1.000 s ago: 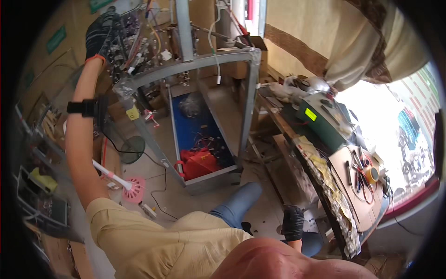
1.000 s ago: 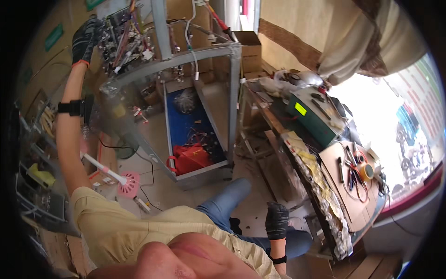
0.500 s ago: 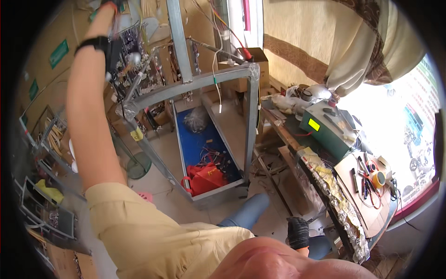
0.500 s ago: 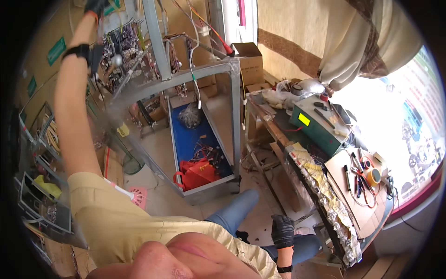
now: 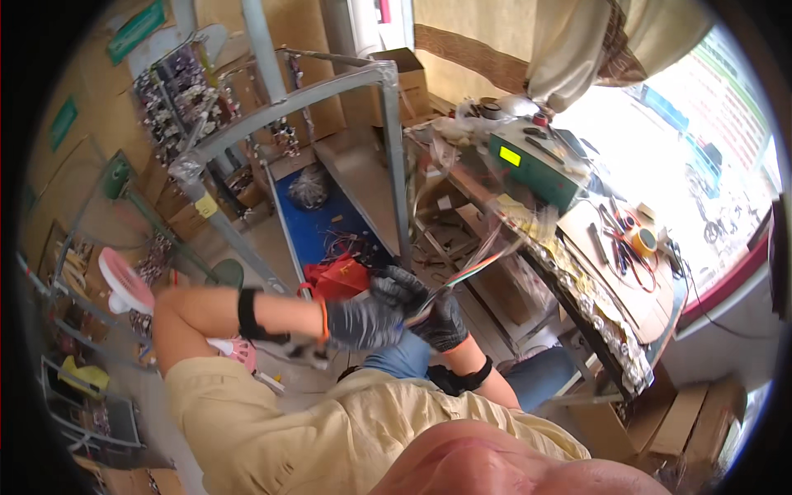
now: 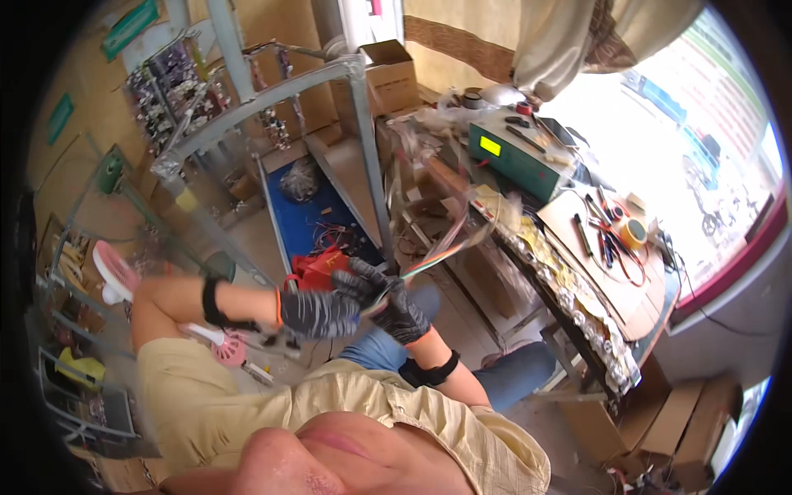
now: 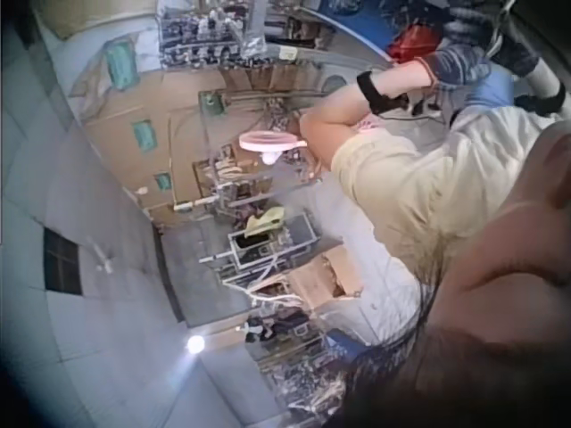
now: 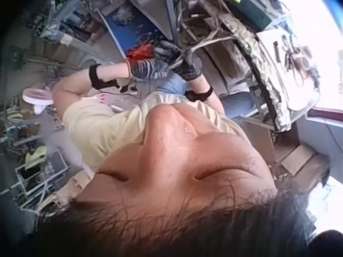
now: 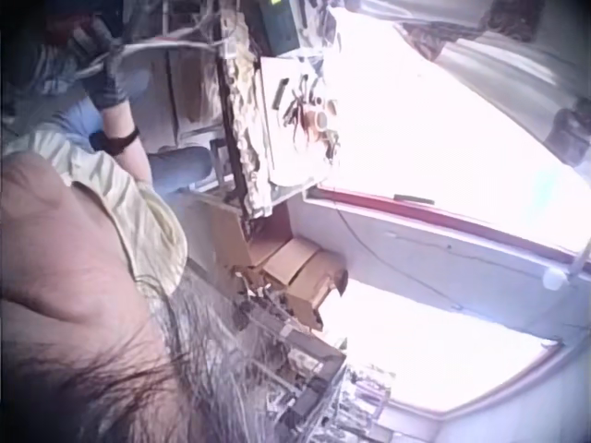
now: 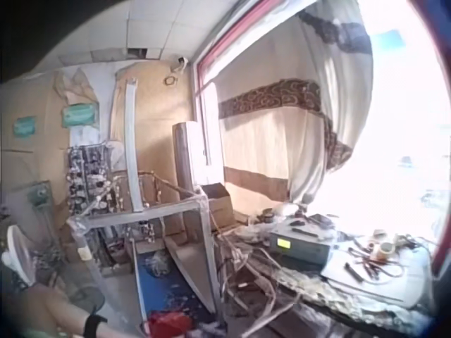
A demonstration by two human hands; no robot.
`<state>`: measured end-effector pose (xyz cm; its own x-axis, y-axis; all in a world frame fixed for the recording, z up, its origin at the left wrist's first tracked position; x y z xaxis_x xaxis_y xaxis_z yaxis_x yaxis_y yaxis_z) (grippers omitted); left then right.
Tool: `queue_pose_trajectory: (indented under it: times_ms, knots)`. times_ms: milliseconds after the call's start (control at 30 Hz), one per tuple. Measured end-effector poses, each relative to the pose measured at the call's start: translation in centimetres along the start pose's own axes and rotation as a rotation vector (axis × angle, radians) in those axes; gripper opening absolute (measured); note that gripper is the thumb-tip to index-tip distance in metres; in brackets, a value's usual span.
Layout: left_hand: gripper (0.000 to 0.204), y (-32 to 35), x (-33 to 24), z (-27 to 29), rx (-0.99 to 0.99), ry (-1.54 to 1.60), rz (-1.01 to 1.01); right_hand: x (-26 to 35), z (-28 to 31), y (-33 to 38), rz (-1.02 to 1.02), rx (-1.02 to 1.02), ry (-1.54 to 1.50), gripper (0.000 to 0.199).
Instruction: The person is assembling and testing a wire harness by connecting various wire ends into a testing fixture on a workbench.
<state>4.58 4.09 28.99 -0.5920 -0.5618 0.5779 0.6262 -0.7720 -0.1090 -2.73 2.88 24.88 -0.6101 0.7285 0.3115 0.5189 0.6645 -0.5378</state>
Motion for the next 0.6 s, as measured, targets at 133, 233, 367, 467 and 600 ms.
queue_pose_trajectory:
  times_ms: [133,233,367,467,600]
  knots:
    - [0.023,3.4,-0.7,-7.4,0.373,1.352,0.472,0.0,10.2,3.0,0.078,-0.316,-0.802,0.054]
    - [0.032,6.7,-4.1,-12.6,1.043,1.588,0.731,8.9,22.2,10.9,0.473,-0.812,-0.340,0.041]
    - [0.032,5.9,-2.8,-17.9,0.363,1.057,0.585,19.9,24.7,23.5,0.975,-0.963,-0.149,0.044]
    - [0.029,3.5,-1.0,-17.9,0.267,0.852,0.582,26.7,24.1,35.4,1.365,-0.656,-0.211,0.048]
    - [0.020,3.6,-5.0,-26.4,0.216,0.828,0.329,24.3,20.9,51.1,1.497,-0.869,-0.062,0.051]
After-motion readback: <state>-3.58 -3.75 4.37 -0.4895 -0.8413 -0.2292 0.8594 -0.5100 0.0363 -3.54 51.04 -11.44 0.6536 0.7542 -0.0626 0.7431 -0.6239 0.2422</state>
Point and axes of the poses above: each hand's wrist, its own y-axis away from the middle knuckle, its own z-axis out of the back of the hand, x = y × z, the point moved 10 cm from there along -y, towards the middle knuckle, and after that the axes turned 14 degrees about z, right-handed, at the moved point
